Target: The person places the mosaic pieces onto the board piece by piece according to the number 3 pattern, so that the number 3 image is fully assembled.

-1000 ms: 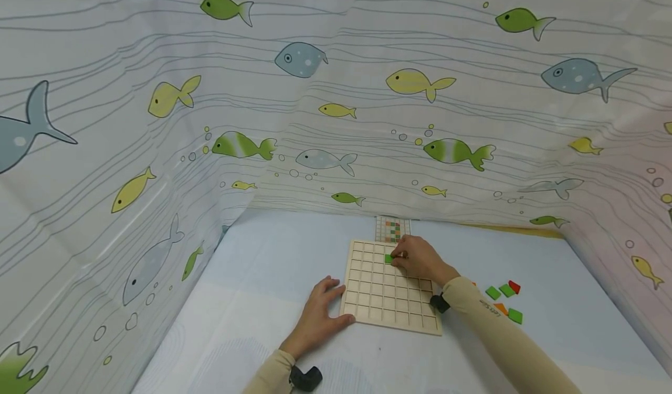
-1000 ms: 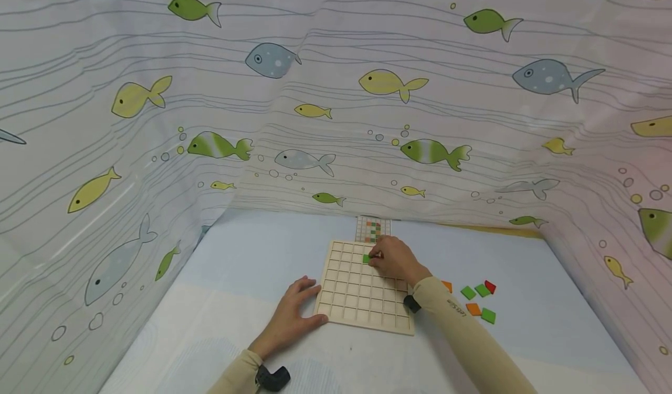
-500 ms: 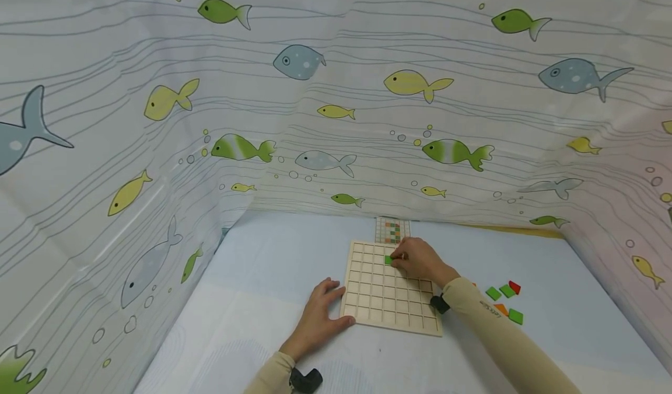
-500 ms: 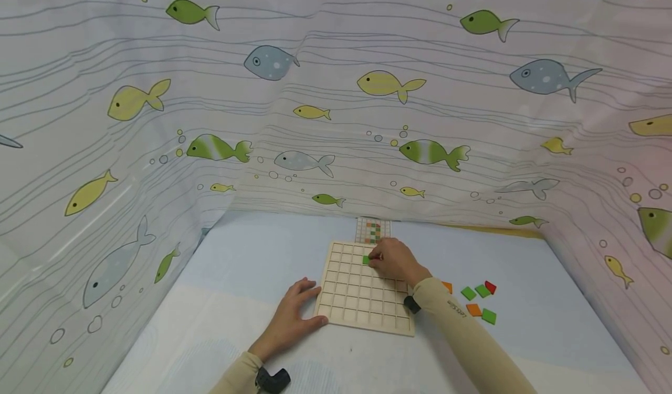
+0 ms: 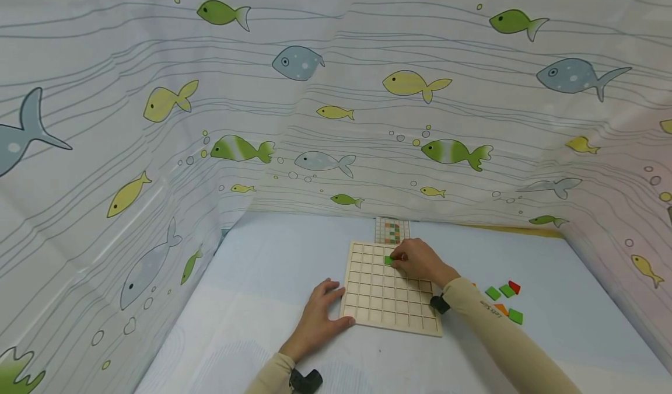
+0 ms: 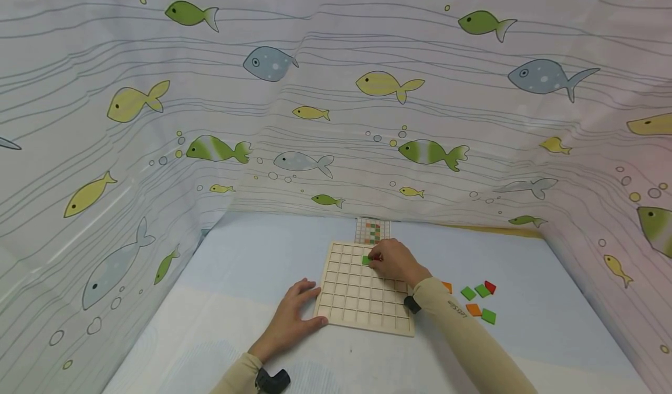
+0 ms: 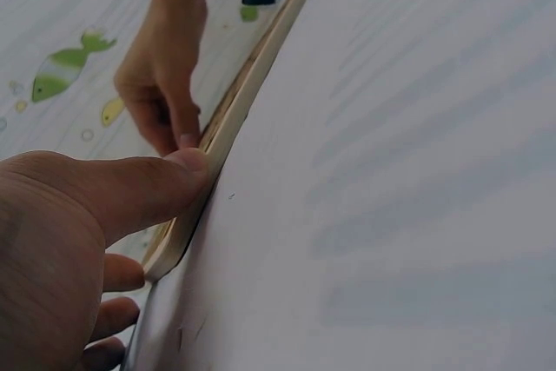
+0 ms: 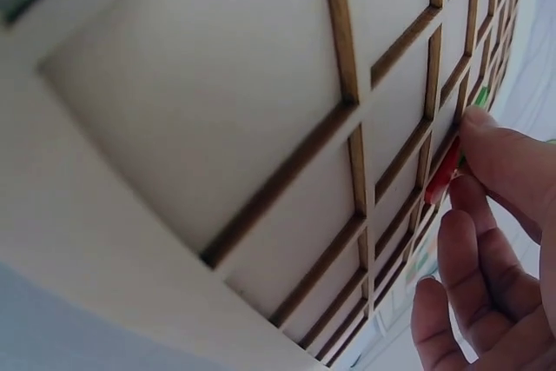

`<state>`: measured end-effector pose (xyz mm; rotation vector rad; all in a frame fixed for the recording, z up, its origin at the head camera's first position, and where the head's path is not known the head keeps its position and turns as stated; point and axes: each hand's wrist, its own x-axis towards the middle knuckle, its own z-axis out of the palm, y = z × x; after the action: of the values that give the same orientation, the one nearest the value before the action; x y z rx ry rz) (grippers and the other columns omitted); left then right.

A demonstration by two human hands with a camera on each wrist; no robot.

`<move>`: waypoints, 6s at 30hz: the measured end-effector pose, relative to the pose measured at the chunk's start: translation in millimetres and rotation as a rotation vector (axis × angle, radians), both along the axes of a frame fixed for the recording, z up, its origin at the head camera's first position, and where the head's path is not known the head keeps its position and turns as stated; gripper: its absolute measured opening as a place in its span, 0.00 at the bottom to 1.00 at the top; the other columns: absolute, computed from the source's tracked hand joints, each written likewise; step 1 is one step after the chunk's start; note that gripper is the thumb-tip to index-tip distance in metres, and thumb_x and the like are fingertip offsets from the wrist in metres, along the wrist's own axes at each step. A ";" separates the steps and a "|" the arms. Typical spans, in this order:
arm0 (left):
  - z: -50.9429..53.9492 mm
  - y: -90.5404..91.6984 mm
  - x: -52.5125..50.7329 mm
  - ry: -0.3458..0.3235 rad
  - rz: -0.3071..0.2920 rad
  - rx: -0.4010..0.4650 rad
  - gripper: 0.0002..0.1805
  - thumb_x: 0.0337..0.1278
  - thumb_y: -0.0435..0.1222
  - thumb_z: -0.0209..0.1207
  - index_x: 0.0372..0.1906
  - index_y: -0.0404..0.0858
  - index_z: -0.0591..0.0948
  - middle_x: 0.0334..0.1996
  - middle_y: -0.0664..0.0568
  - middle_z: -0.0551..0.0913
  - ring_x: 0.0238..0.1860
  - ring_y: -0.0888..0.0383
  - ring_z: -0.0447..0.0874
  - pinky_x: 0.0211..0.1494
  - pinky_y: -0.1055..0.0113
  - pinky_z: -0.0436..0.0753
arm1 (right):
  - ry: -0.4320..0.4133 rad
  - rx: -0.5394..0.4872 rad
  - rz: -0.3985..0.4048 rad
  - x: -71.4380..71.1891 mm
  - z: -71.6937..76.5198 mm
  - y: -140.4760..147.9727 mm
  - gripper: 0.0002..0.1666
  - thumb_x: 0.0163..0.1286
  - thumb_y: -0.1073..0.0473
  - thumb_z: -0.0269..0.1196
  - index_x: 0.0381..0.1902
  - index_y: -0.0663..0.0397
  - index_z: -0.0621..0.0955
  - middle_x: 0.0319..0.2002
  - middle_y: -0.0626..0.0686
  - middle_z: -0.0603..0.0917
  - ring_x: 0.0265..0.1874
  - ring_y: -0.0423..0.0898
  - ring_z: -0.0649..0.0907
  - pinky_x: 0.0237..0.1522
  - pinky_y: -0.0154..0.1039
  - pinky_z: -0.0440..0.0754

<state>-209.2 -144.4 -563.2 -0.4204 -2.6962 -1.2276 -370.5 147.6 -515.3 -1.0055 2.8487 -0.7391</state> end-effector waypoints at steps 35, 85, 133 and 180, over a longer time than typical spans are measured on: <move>0.9 0.6 0.8 -0.034 0.004 0.012 0.39 0.54 0.47 0.78 0.67 0.30 0.81 0.70 0.37 0.74 0.78 0.33 0.65 0.78 0.32 0.68 | -0.038 0.152 -0.211 25.0 21.0 128.8 0.12 0.71 0.54 0.73 0.46 0.56 0.91 0.38 0.48 0.88 0.37 0.46 0.84 0.41 0.47 0.87; 2.0 0.5 -2.4 -0.037 0.012 0.013 0.39 0.53 0.46 0.78 0.67 0.31 0.81 0.70 0.38 0.74 0.79 0.33 0.63 0.78 0.33 0.68 | -0.133 0.117 -0.263 62.9 -2.2 172.1 0.12 0.71 0.59 0.72 0.48 0.57 0.84 0.43 0.48 0.86 0.44 0.47 0.84 0.50 0.51 0.89; 0.1 -0.5 -0.7 -0.017 0.022 0.019 0.39 0.52 0.48 0.78 0.65 0.31 0.82 0.69 0.38 0.75 0.78 0.33 0.66 0.77 0.32 0.68 | 0.154 0.170 -0.237 43.1 12.2 95.0 0.12 0.74 0.64 0.68 0.51 0.62 0.81 0.42 0.53 0.84 0.42 0.49 0.82 0.47 0.50 0.86; 0.6 2.2 0.7 -0.025 0.007 0.037 0.39 0.52 0.47 0.79 0.65 0.29 0.81 0.69 0.36 0.74 0.78 0.31 0.65 0.77 0.30 0.68 | 0.159 0.074 0.049 25.8 1.2 -25.5 0.10 0.78 0.62 0.66 0.52 0.60 0.80 0.48 0.54 0.82 0.50 0.51 0.81 0.51 0.46 0.85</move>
<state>-208.5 -142.3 -562.6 -0.3934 -2.6888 -1.2874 -344.7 122.1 -514.1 -1.1679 2.9461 -0.5701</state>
